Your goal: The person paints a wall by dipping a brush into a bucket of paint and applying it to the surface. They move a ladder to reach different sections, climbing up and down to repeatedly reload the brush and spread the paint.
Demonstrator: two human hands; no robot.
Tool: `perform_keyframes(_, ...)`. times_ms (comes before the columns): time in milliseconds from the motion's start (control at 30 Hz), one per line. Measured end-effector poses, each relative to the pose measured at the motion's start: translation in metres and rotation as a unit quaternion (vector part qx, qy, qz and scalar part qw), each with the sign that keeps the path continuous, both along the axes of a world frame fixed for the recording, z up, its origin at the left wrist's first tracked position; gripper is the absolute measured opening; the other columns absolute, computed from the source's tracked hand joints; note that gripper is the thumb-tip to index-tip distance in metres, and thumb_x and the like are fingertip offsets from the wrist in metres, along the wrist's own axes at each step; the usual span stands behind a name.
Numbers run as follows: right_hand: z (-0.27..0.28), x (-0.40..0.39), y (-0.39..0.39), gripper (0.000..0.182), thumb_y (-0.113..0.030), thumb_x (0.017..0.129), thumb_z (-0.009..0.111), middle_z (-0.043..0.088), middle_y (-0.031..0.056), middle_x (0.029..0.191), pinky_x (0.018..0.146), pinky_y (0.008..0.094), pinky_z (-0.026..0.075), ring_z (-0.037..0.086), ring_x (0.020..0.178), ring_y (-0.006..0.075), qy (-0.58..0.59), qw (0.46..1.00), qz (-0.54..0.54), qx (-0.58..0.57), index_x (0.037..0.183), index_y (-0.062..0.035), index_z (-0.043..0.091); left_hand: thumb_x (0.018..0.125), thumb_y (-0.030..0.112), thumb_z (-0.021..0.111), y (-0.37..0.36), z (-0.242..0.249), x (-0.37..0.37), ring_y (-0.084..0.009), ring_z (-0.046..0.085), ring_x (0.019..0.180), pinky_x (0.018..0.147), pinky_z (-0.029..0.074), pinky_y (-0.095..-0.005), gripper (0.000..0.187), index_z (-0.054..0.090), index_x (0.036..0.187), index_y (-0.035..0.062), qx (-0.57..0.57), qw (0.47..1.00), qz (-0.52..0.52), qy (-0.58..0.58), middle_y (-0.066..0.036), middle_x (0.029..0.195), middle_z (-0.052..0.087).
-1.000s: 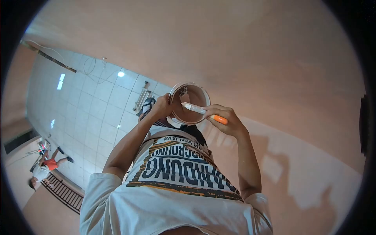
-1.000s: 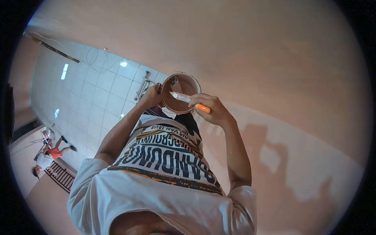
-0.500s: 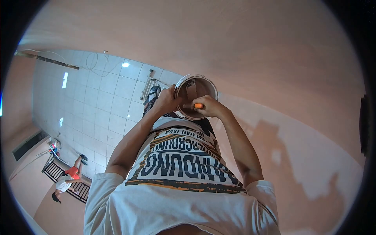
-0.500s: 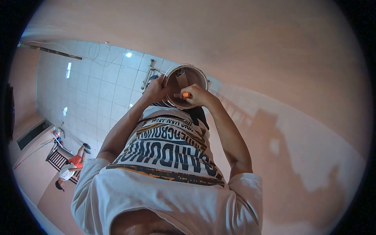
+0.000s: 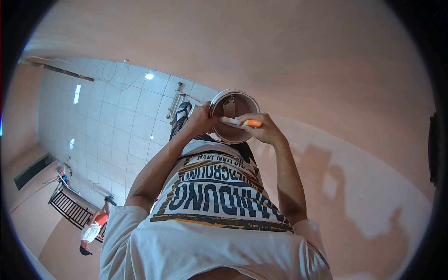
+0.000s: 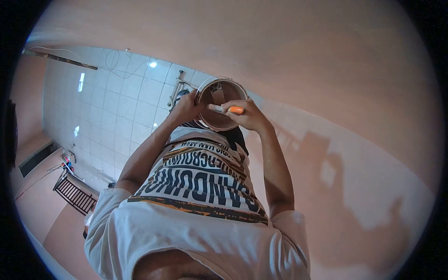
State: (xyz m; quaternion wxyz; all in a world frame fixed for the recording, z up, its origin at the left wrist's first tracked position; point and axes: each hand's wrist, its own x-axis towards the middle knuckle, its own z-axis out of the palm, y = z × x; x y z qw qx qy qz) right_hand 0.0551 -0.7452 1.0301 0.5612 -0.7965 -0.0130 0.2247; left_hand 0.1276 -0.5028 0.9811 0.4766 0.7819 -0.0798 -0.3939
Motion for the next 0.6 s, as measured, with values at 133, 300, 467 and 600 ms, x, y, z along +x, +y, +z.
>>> perform_keyframes(133, 0.006, -0.014, -0.019, 0.010, -0.006, 0.087, 0.065, 0.071, 0.0140, 0.107, 0.089, 0.0325, 0.053, 0.067, 0.104, 0.0226, -0.007, 0.993, -0.101, 0.066, 0.095, -0.0014, 0.068, 0.083, 0.014, 0.059, -0.001, 0.000, 0.000, -0.0266, 0.071, 0.063, 0.056, 0.057, -0.0359, 0.039, 0.054, 0.115, -0.0066, 0.002, 1.000, -0.005, 0.003, -0.021, 0.078, 0.069)
perform_keyframes(300, -0.029, -0.057, -0.045, 0.016, -0.008, 0.091, 0.064, 0.064, 0.0194, 0.121, 0.092, 0.0358, 0.055, 0.065, 0.108, 0.0260, 0.041, 0.918, -0.301, 0.254, 0.106, -0.0024, 0.064, 0.084, 0.013, 0.059, 0.001, 0.000, 0.000, -0.0253, 0.071, 0.060, 0.053, 0.057, -0.0344, 0.037, 0.053, 0.115, -0.0067, 0.010, 1.000, -0.027, -0.003, -0.020, 0.078, 0.069)
perform_keyframes(467, -0.076, -0.099, -0.052, 0.022, -0.008, 0.092, 0.061, 0.063, 0.0212, 0.122, 0.090, 0.0395, 0.058, 0.066, 0.107, 0.0280, 0.040, 0.800, -0.422, 0.425, 0.114, -0.0042, 0.061, 0.084, 0.015, 0.061, 0.000, 0.005, 0.002, -0.0266, 0.071, 0.061, 0.055, 0.057, -0.0355, 0.034, 0.053, 0.109, -0.0066, 0.016, 1.000, -0.021, 0.011, -0.020, 0.077, 0.069)
perform_keyframes(600, -0.105, -0.125, -0.034, 0.024, -0.010, 0.093, 0.061, 0.064, 0.0209, 0.117, 0.086, 0.0403, 0.061, 0.068, 0.101, 0.0289, 0.027, 0.702, -0.495, 0.511, 0.115, -0.0003, 0.060, 0.084, 0.014, 0.057, 0.001, -0.008, 0.000, -0.0269, 0.071, 0.060, 0.052, 0.056, -0.0355, 0.032, 0.052, 0.106, -0.0073, 0.005, 0.997, -0.038, -0.060, -0.021, 0.072, 0.068)
